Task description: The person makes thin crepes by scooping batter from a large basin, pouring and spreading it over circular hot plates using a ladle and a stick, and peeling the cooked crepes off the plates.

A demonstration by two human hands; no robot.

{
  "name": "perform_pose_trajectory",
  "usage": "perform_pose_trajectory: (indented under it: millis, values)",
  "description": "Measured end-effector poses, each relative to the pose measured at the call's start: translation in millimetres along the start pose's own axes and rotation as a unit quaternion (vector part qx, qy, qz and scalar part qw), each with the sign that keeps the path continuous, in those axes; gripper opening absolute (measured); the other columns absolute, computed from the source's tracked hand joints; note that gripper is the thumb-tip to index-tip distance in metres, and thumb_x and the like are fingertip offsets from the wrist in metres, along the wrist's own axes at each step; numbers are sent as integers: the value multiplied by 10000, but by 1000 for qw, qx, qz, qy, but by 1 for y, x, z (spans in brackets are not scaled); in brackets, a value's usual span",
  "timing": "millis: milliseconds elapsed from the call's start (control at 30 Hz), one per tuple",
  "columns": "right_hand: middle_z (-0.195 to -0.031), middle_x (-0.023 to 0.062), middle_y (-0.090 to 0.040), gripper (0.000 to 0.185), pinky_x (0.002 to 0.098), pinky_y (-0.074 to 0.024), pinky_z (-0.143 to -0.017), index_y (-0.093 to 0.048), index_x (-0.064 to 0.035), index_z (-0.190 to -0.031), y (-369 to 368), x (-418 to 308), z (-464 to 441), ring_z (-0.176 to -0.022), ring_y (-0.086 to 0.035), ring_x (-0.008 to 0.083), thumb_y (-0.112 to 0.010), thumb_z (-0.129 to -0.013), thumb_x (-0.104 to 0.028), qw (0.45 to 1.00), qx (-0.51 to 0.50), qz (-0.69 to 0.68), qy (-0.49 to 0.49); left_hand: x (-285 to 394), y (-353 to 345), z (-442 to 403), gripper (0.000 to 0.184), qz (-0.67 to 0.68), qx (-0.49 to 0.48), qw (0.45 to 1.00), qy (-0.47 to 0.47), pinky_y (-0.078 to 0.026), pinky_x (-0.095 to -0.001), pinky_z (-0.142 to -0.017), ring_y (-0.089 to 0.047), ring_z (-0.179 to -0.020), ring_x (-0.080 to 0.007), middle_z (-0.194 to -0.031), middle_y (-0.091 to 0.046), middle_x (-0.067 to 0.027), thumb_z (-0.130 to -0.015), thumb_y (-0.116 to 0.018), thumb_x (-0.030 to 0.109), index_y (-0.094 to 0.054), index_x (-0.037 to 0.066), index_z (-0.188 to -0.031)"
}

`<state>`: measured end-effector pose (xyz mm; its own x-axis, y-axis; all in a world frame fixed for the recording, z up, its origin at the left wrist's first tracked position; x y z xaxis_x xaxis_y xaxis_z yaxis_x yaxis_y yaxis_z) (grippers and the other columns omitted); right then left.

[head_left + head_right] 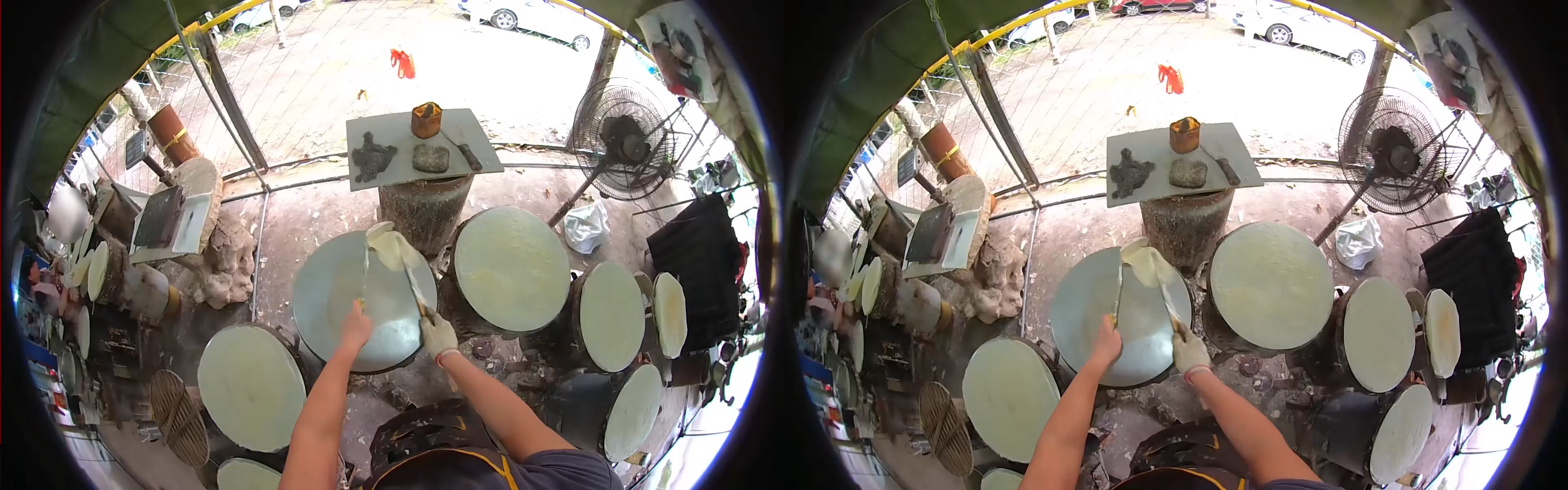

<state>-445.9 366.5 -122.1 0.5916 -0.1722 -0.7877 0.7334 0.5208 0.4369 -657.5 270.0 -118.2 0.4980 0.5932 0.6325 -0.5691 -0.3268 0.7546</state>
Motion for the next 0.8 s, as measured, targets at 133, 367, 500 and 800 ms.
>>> perform_pose_trajectory:
  millis: [133,367,500,800]
  values:
    - [-861,61,-632,358,234,-425,-465,-546,-60,-1212,-8,-10,-8,-560,-541,92,-543,-881,-195,961,-35,-273,-37,-9,36,0,320,-77,16,996,-30,-445,-506,-744,-574,-866,-426,-935,-592,-261,-807,-480,94,-438,19,-1115]
    - [-800,100,-661,415,260,-472,-667,-571,-4,-1159,-58,-30,-16,-719,-600,136,-550,-859,-289,976,-108,-180,-53,-29,56,14,344,-127,19,992,-9,-461,-475,-758,-579,-907,-391,-1029,-564,-231,-835,-473,129,-435,28,-1162]
    - [-790,127,-673,435,346,-485,-686,-572,-38,-1171,-15,-32,-1,-744,-644,226,-538,-839,-318,990,59,-98,82,-39,82,22,471,-140,39,989,37,-447,-483,-773,-563,-929,-409,-1069,-529,-253,-814,-489,98,-385,39,-1269]
    - [-794,138,-643,380,318,-460,-620,-572,-104,-1191,-60,-20,-38,-668,-592,185,-522,-866,-295,992,-54,-106,37,-66,115,49,528,-224,94,970,19,-468,-440,-707,-563,-823,-352,-950,-468,-171,-807,-505,110,-407,173,-1322]
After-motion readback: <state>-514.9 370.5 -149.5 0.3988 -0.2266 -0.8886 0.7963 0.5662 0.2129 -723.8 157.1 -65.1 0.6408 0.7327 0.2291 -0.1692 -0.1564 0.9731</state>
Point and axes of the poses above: each hand's wrist, its own z-axis away from the middle knuckle, its own y-axis out of the back of the hand, x = y × z, the point moved 4 cm from there along -z, towards the middle knuckle
